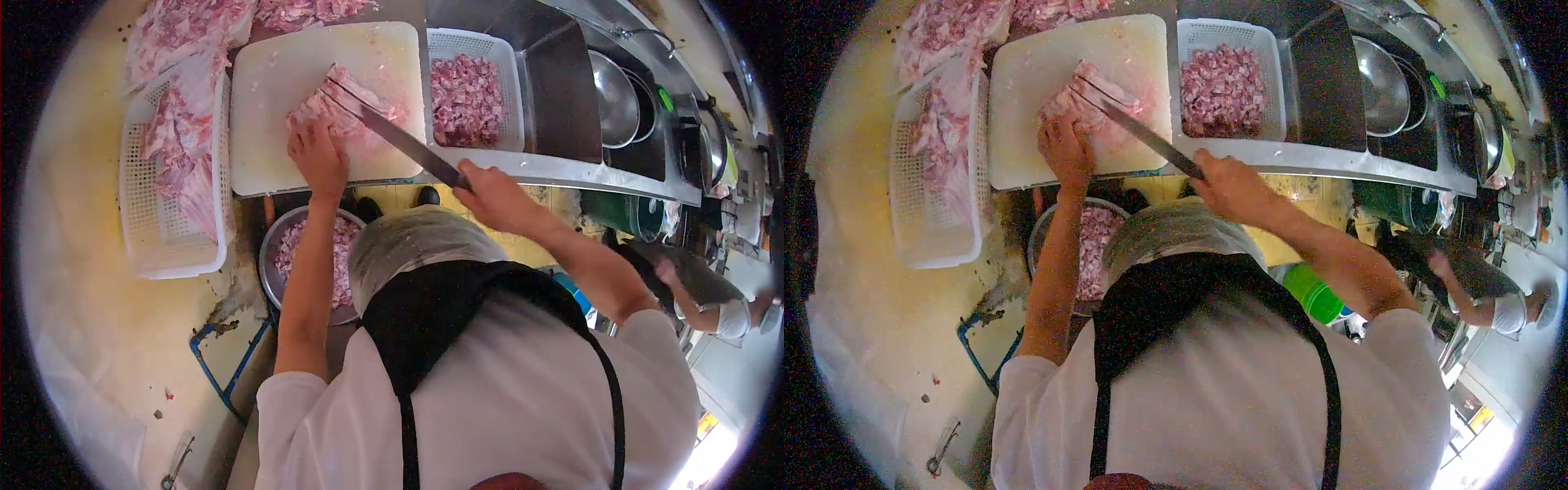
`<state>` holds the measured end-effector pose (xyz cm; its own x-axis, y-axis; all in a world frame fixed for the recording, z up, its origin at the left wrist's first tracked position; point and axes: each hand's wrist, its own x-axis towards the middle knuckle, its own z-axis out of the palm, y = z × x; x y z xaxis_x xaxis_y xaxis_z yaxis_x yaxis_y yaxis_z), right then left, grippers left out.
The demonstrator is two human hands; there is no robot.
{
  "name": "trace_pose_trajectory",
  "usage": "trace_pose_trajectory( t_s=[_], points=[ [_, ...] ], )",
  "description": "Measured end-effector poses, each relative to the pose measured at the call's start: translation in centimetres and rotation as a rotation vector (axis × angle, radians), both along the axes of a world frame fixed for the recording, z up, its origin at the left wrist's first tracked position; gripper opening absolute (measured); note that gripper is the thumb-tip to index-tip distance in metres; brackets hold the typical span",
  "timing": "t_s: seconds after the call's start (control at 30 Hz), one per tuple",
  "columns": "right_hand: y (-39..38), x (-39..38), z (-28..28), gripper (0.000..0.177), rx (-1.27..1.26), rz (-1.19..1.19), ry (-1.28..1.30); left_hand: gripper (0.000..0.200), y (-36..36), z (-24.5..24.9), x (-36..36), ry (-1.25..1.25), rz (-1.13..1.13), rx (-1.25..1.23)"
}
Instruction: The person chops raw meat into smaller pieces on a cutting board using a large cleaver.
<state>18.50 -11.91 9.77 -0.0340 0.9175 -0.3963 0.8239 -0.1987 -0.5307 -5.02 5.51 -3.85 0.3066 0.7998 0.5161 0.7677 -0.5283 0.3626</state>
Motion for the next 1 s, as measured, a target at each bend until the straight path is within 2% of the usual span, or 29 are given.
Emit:
trace_pose_trajectory(
  t_s=[0.13, 0.3, 0.4, 0.47, 0.53, 0.6, 0.67, 0.73, 0.77, 0.8, 0.87, 0.93, 1.0],
  points=[
    [2.7, -4.0, -2.5, 0.028, 0.138, -0.059, 0.054, 0.031, 0.1, 0.0, 0.3, 0.177, 0.053, 0.015],
    [6.5, -5.4, -5.4, 0.027, 0.209, -0.022, 0.089, 0.036, 0.1, -0.1, 0.3, 0.162, 0.062, -0.037],
    [9.4, -6.4, -5.8, 0.027, 0.091, -0.004, 0.107, 0.035, 0.5, 0.0, 0.3, 0.118, 0.036, -0.062],
    [13.2, -8.4, -7.4, 0.029, 0.326, 0.010, 0.036, 0.034, 0.8, -0.3, 0.4, 0.082, 0.013, -0.036],
    [17.4, -9.4, -8.0, 0.032, 0.191, 0.010, 0.107, 0.031, 0.6, -0.5, 0.5, 0.099, 0.018, -0.034],
    [18.3, -9.6, -8.5, 0.032, 0.250, 0.038, 0.093, 0.030, 0.6, -0.2, 0.7, 0.137, 0.039, -0.053],
    [17.7, -8.9, -8.5, 0.032, 0.311, 0.071, 0.074, 0.028, 0.4, 0.2, 0.9, 0.169, 0.065, -0.070],
    [15.1, -8.4, -6.8, 0.031, 0.087, 0.026, 0.096, 0.035, 0.3, -0.3, 0.3, 0.202, 0.050, -0.103],
    [12.8, -7.6, -7.3, 0.030, 0.192, 0.043, 0.088, 0.035, 0.5, -0.7, -0.2, 0.202, 0.051, -0.099],
    [10.1, -6.5, -7.8, 0.029, 0.296, 0.065, 0.081, 0.034, 0.8, -1.3, -0.9, 0.132, -0.007, -0.087],
    [5.8, -4.4, -5.8, 0.043, -0.037, 0.022, 0.079, 0.033, 1.1, -1.1, -2.0, 0.063, -0.060, -0.069],
    [2.2, -2.8, -4.9, 0.041, -0.113, -0.006, 0.053, 0.031, 0.2, 0.4, -3.3, -0.333, 0.035, -0.049],
    [0.2, -1.8, -3.7, 0.038, -0.079, 0.003, 0.024, 0.031, -0.4, 0.2, -3.2, -0.258, 0.035, -0.056]
  ],
)
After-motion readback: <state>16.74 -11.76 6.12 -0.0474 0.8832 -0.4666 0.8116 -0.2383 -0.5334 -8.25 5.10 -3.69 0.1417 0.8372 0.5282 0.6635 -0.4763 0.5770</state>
